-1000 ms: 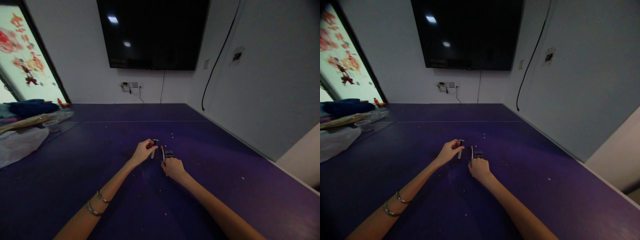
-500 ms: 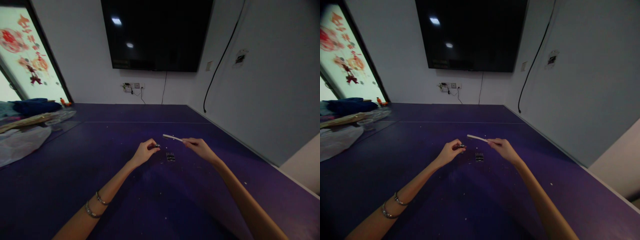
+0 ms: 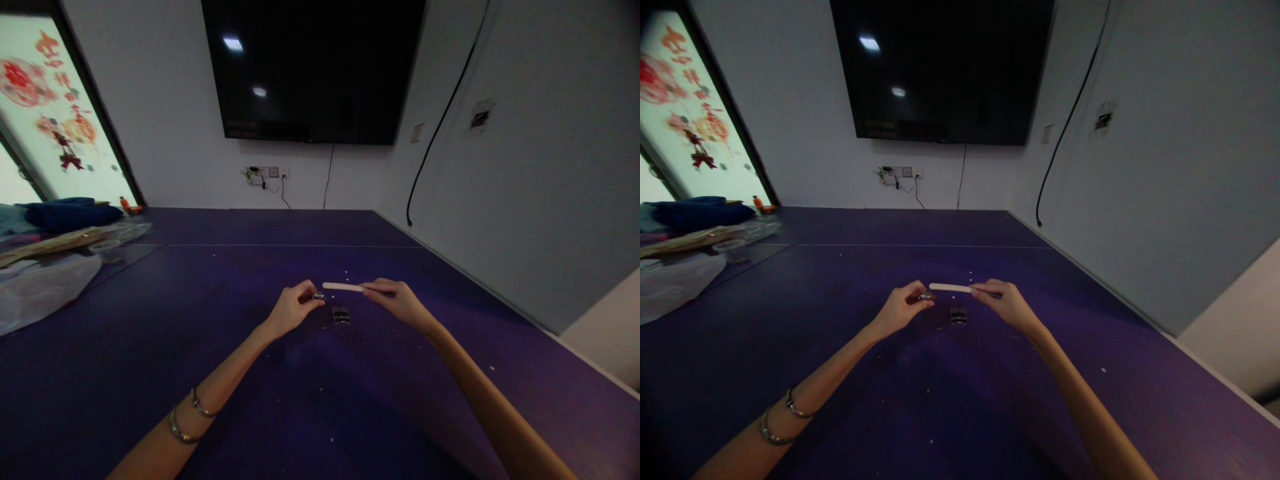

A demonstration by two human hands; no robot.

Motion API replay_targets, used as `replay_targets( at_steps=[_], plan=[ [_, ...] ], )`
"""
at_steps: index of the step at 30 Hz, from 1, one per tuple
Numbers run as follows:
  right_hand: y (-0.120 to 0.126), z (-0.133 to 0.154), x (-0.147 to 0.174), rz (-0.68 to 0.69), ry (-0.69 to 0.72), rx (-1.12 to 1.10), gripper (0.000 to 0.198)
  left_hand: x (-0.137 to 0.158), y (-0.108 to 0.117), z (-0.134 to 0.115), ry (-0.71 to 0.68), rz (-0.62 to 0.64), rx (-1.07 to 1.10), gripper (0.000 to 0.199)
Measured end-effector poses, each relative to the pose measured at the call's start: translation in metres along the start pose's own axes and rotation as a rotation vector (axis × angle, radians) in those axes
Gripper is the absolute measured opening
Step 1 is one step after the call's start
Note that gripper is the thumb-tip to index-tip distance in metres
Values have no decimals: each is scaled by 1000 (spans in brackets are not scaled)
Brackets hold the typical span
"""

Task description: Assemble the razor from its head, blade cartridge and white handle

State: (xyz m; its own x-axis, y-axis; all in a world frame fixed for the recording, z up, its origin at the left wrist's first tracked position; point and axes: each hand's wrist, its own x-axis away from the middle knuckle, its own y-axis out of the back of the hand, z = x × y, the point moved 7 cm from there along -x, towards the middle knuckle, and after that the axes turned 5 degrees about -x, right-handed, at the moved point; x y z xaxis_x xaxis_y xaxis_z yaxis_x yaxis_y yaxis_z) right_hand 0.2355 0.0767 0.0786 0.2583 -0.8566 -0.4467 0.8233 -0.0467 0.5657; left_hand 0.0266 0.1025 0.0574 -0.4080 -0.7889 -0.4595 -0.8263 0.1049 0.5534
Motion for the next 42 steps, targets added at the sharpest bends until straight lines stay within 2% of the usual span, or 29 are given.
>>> replay_targets(
  at_steps=[3, 8, 12, 17, 21, 25, 30, 34, 39, 42],
  plan=[
    [-3, 3, 0, 52, 9, -5, 31, 0, 0, 0, 7, -3, -29, 14],
    [0, 3, 0, 1, -12, 25, 32, 1, 0, -5, -33, 21, -67, 11],
    [-7, 3, 0, 97, -2, -9, 34, 1, 2, -5, -41, 7, -71, 12],
    [0, -1, 0, 17, -7, 28, 33, 0, 0, -4, -26, 20, -62, 12],
    [-6, -2, 1, 112, -10, -14, 33, 1, -1, -5, -26, 22, -59, 12],
    [-1, -3, 0, 34, -22, 8, 33, 1, 0, -8, -39, 26, -78, 11],
    [-9, 3, 1, 132, -12, -23, 35, 2, 1, -10, -31, 15, -83, 12],
    [-3, 4, 0, 30, -13, 4, 32, 2, -2, -9, -36, 42, -57, 11],
    [-7, 8, 1, 95, -2, -1, 32, 2, -3, -8, -54, 57, -69, 12],
    [-1, 13, 2, 39, 5, 37, 31, 2, -3, -8, -50, 53, -78, 10]
  ],
)
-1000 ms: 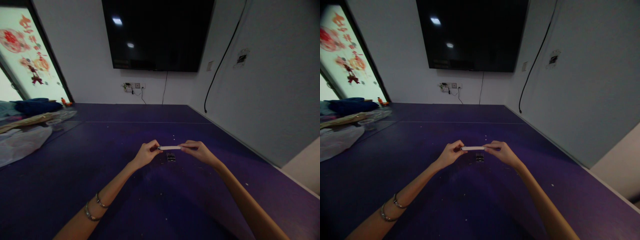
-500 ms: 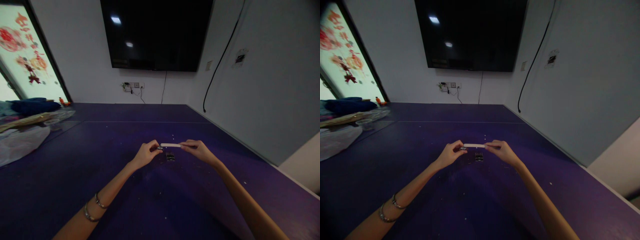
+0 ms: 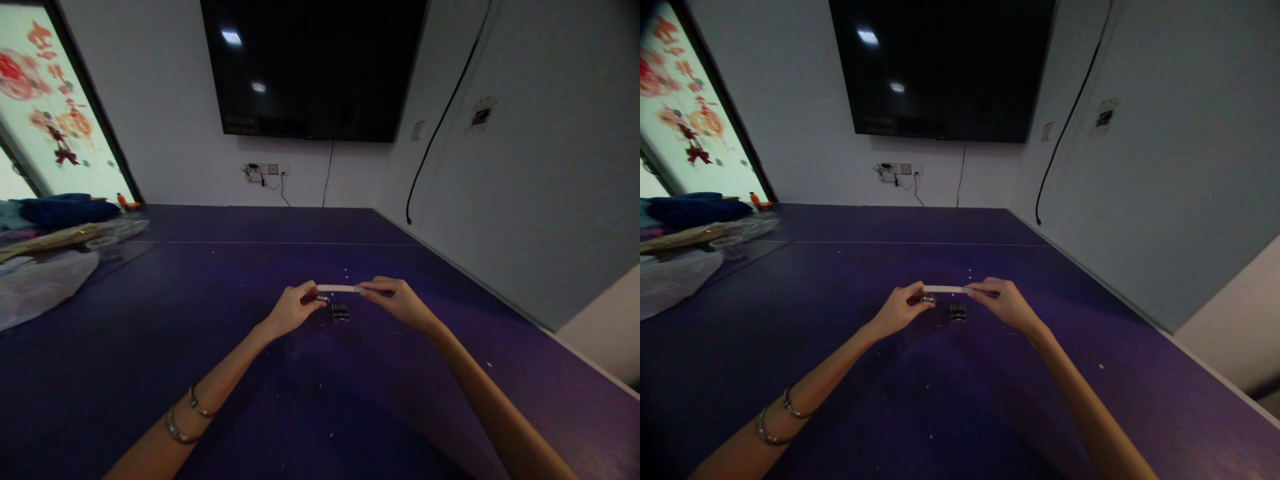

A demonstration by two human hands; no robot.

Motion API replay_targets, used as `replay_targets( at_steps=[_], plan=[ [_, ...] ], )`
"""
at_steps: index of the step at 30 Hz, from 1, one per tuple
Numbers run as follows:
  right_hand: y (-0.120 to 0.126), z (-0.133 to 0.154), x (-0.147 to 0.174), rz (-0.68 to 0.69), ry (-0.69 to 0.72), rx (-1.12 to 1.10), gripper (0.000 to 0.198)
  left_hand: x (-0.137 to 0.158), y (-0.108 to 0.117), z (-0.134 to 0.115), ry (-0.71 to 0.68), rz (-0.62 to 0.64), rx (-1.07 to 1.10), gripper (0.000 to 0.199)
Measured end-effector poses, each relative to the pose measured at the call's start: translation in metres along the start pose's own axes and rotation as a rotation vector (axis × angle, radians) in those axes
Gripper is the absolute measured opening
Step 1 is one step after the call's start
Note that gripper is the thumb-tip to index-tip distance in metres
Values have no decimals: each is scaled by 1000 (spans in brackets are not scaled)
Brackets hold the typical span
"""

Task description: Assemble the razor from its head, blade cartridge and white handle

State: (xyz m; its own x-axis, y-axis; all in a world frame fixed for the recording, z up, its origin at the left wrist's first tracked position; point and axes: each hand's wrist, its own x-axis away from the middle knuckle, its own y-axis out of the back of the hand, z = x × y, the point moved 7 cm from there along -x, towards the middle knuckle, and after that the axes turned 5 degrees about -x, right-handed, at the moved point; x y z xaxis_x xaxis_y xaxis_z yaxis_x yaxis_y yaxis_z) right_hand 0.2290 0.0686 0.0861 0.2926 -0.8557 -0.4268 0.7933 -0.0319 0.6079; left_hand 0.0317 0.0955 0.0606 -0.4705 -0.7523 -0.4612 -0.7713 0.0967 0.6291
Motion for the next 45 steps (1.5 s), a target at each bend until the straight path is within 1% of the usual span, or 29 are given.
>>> replay_targets(
  at_steps=[2, 5, 9, 13, 15, 20, 22, 25, 26, 30, 31, 35, 36, 39, 41, 45],
  plan=[
    [2, 4, 1, -6, 5, 14, 30, 0, 0, 0, -2, 3, 2, 9],
    [0, 11, 3, 29, 26, 34, 30, 0, -1, -1, -18, 12, -17, 12],
    [4, 23, 4, -45, 53, 90, 29, 1, 0, -3, -24, 15, -44, 16],
    [0, 28, 4, 4, 69, 84, 29, 1, 2, -6, -55, 20, -53, 15],
    [-1, 27, 4, 5, 71, 92, 28, 0, 3, -6, -45, 9, -51, 12],
    [4, 20, 3, -66, 60, 95, 28, 0, 2, -3, -2, 0, 0, 8],
    [4, 19, 3, -52, 56, 82, 29, 0, 1, -4, -7, 0, 13, 8],
    [2, 18, 3, 5, 54, 47, 29, 1, 2, -6, -27, -8, 17, 8],
    [3, 16, 3, 0, 53, 42, 29, 1, 3, -7, -28, -9, 22, 8],
    [10, 11, 3, -78, 42, 48, 29, 1, 5, -9, -20, -12, 47, 9],
    [10, 11, 3, -70, 43, 35, 30, 1, 6, -10, -23, -17, 48, 9],
    [4, 9, 3, 40, 56, -34, 31, 1, 8, -13, -59, -35, 42, 7],
    [4, 8, 3, 44, 57, -40, 31, 1, 8, -14, -64, -40, 38, 7],
    [8, 3, 2, -14, 52, -29, 30, 1, 9, -13, -59, -52, 28, 9],
    [9, 2, 2, -24, 47, -32, 29, 0, 8, -13, -53, -47, 37, 9],
    [3, 4, 2, 65, 52, -85, 27, 1, 6, -12, -55, -37, 83, 7]
  ],
)
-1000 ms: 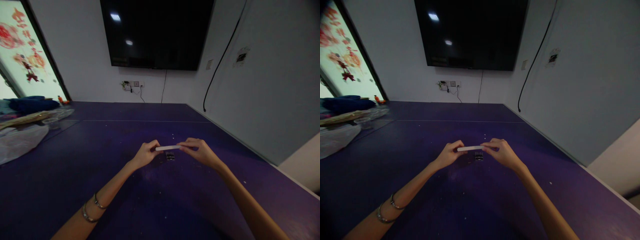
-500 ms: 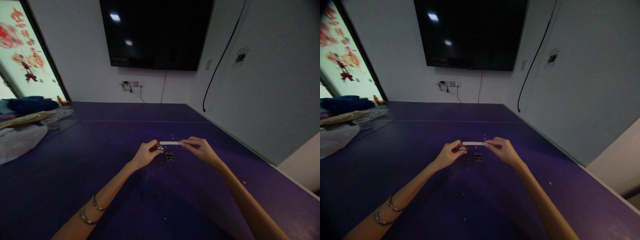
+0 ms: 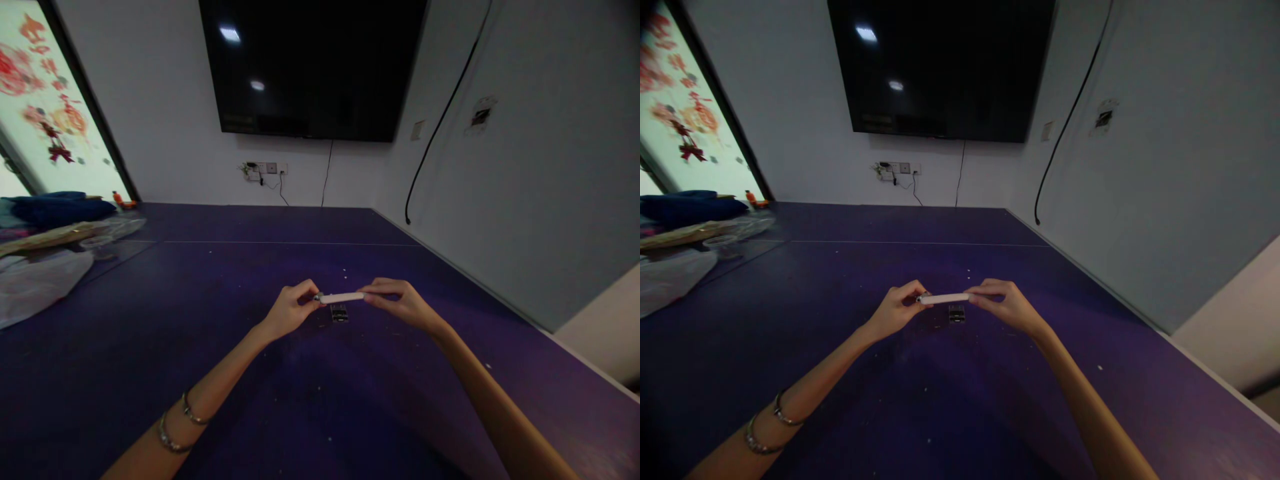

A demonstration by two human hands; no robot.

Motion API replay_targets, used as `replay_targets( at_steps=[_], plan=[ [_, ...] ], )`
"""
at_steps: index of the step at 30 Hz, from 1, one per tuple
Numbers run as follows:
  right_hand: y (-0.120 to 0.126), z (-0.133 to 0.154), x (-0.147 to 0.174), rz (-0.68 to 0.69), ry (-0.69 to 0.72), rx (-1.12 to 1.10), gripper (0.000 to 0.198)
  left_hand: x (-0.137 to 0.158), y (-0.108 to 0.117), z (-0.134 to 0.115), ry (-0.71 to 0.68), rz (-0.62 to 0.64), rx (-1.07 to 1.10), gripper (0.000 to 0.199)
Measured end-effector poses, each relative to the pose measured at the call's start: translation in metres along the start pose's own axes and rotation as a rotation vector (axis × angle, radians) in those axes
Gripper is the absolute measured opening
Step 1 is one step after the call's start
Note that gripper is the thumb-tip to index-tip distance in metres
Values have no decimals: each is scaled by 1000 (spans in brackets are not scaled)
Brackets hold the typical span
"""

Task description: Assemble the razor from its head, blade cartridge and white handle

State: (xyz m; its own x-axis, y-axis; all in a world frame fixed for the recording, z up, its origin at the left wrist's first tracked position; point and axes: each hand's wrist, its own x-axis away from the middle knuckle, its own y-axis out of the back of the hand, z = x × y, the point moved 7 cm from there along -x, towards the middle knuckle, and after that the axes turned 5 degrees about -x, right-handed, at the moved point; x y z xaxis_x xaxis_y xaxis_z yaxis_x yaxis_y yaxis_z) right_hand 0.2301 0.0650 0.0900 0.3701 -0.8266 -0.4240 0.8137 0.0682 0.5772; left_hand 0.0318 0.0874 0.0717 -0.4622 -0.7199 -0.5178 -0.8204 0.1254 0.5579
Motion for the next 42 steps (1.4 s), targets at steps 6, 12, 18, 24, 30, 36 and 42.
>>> replay_targets(
  at_steps=[6, 12, 18, 24, 30, 36, 42],
  plan=[
    [6, -10, 1, -44, -27, 22, 27, 1, 1, 3, 19, -17, -35, 12],
    [10, -11, 1, -71, -46, 27, 27, 2, 0, 8, 81, -27, 57, 17],
    [7, -16, -1, -214, -116, -120, 28, 8, -6, 20, 159, -181, 273, 18],
    [-14, -17, -5, -224, -174, -481, 26, 11, -12, 33, 293, -293, 375, 23],
    [-63, -8, 3, -180, -481, -1054, 22, 11, -10, 30, 304, -331, 401, 35],
    [-115, -1, 25, -129, -730, -1446, 18, 10, -8, 24, 202, -332, 360, 27],
    [-130, 24, 44, -167, -660, -1586, 25, 8, -15, 23, 168, -260, 290, 25]
  ],
)
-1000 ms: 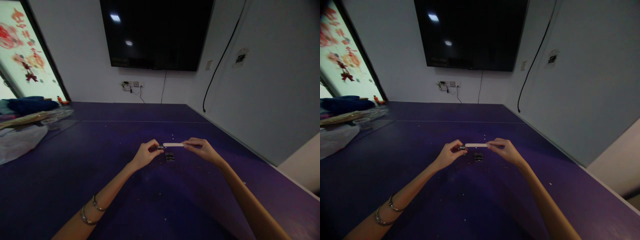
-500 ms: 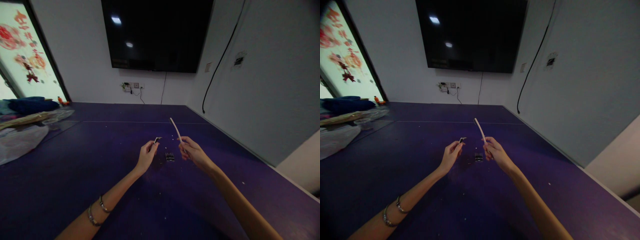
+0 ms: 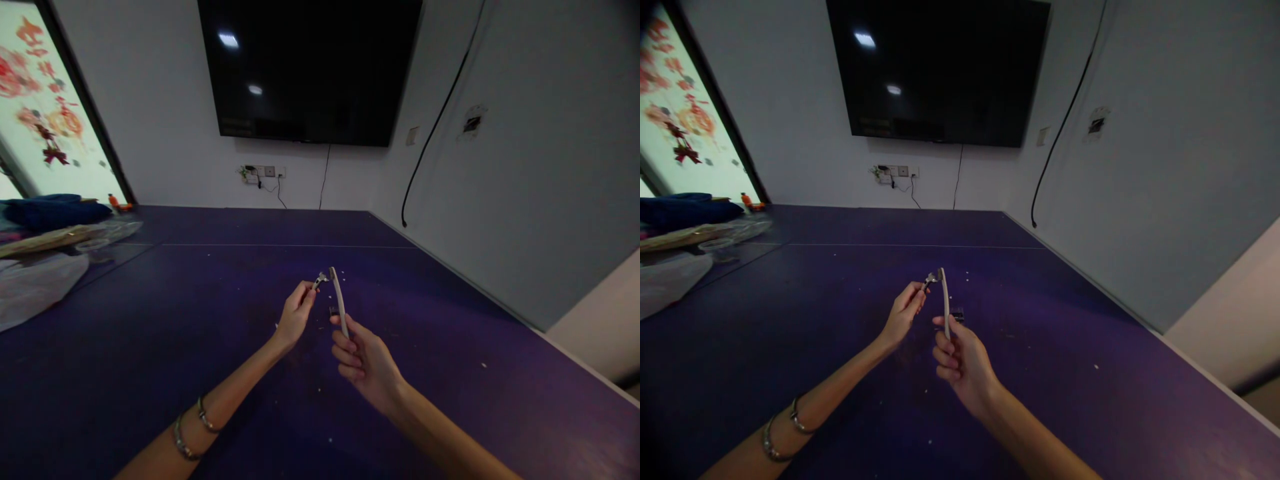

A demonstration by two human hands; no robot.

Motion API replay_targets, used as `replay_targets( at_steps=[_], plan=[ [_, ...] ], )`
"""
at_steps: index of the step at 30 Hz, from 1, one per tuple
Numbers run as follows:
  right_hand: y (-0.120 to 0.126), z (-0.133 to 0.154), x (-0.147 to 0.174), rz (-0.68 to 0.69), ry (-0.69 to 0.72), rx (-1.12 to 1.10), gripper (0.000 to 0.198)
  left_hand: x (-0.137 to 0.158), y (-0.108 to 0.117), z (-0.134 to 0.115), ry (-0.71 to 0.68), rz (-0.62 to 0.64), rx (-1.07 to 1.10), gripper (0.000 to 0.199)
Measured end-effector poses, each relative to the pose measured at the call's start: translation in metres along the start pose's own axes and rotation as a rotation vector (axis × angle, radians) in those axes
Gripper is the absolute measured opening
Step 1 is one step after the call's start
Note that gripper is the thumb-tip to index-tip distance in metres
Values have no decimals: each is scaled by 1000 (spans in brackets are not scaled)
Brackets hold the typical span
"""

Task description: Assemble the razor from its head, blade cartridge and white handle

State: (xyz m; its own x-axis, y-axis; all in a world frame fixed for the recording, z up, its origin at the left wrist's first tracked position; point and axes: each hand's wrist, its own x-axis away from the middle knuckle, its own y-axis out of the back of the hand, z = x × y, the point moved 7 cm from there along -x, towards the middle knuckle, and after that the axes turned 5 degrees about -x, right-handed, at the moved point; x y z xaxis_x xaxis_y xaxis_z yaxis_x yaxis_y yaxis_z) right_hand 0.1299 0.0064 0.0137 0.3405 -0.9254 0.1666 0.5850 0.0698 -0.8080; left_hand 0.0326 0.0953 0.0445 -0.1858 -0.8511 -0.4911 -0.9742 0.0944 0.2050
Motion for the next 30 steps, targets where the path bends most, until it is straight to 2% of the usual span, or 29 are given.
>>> replay_targets(
  at_steps=[5, 11, 16, 22, 27, 30],
  plan=[
    [2, -25, 14, -41, -50, -8, 26, -3, 5, 1, 3, -35, 3, 27],
    [-1, -12, 10, -38, 62, -34, 25, 0, 1, -3, -5, 0, -17, 27],
    [2, -30, 15, -75, 7, 6, 29, 1, 1, -5, -8, -3, -27, 26],
    [-4, -18, 9, 8, 68, -59, 26, 3, 1, -6, -19, -19, -43, 24],
    [-5, -29, 9, 5, 21, -75, 26, 3, 3, -5, -8, -58, -50, 23],
    [-7, -28, 9, 14, 45, -85, 24, 3, 4, -3, -6, -71, -45, 24]
  ],
)
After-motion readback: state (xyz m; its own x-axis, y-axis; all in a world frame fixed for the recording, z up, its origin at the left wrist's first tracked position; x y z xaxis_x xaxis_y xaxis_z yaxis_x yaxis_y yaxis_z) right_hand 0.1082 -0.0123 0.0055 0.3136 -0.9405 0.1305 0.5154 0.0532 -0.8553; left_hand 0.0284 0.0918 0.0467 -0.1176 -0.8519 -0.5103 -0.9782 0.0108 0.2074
